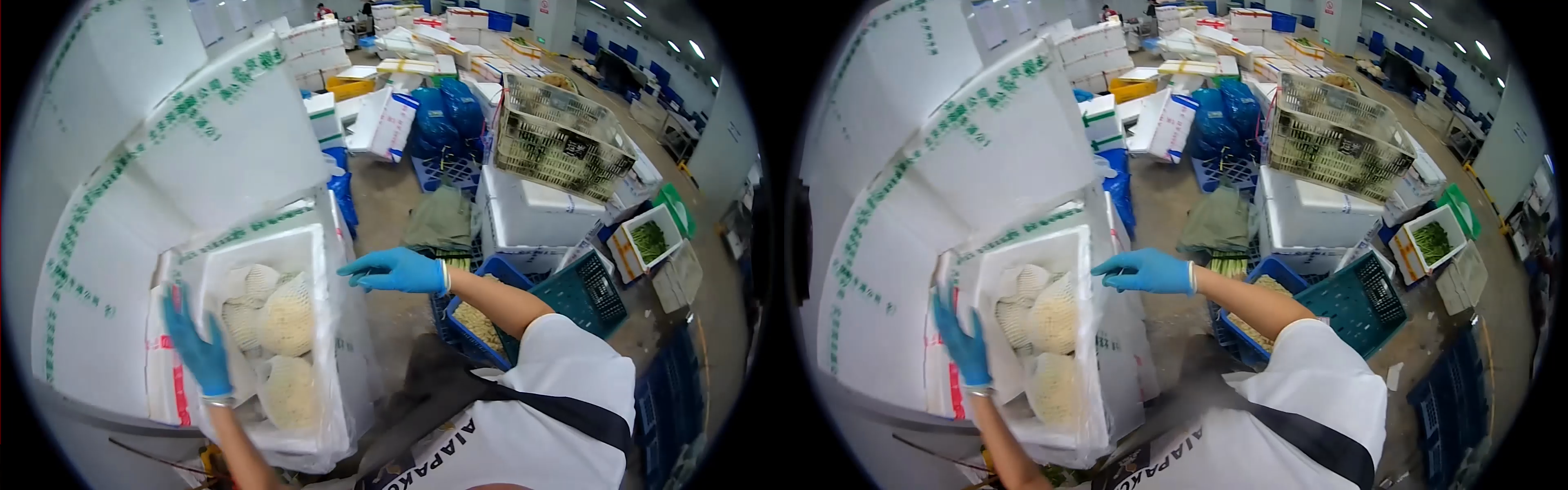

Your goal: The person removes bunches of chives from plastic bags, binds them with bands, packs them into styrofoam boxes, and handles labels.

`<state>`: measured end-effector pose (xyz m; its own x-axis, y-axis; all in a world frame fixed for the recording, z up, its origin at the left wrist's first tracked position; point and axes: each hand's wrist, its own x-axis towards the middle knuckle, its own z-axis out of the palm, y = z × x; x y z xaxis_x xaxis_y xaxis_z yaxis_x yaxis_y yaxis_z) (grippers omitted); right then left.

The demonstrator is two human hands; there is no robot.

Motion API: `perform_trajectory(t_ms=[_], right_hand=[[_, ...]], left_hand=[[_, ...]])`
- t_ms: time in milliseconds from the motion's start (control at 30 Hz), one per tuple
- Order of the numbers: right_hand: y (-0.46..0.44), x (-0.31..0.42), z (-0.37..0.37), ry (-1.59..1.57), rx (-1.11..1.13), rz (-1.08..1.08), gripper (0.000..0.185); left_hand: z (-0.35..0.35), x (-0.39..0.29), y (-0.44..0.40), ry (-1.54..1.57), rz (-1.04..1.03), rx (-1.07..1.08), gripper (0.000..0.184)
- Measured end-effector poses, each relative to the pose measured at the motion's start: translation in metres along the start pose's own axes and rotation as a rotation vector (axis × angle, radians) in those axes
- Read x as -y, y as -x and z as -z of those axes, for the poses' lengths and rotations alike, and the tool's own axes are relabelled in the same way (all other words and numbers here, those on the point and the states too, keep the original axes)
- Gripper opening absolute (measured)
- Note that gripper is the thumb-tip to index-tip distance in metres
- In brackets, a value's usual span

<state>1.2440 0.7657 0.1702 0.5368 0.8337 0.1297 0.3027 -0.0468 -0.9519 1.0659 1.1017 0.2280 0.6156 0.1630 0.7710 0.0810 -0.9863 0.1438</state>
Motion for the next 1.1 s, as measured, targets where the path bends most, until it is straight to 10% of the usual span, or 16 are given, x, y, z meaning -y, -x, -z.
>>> perform_trajectory(t_ms=[267, 467, 633, 833, 1100], right_hand=[[-0.047, -0.056, 0.155, 0.183, -0.115, 0.035, 0.039], [-0.022, -0.097, 0.375, 0.219, -0.865, 0.035, 0.041], [0.034, -0.151, 0.535, 1.393, -1.479, -0.125, 0.046], [0.060, -0.216, 0.598, 1.263, -1.504, -0.643, 0.041], [0.084, -0.257, 0.613, 1.633, -1.501, -0.392, 0.030]], left_hand=[[-0.032, 0.078, -0.299, -0.405, -0.330, -0.196, 0.041], [-0.097, 0.134, -0.443, -0.440, -0.179, -0.115, 0.041], [-0.132, 0.153, -0.471, -0.421, -0.037, -0.025, 0.042], [-0.154, 0.126, -0.464, -0.358, 0.066, 0.022, 0.042], [-0.157, 0.112, -0.458, -0.332, 0.120, 0.002, 0.043]])
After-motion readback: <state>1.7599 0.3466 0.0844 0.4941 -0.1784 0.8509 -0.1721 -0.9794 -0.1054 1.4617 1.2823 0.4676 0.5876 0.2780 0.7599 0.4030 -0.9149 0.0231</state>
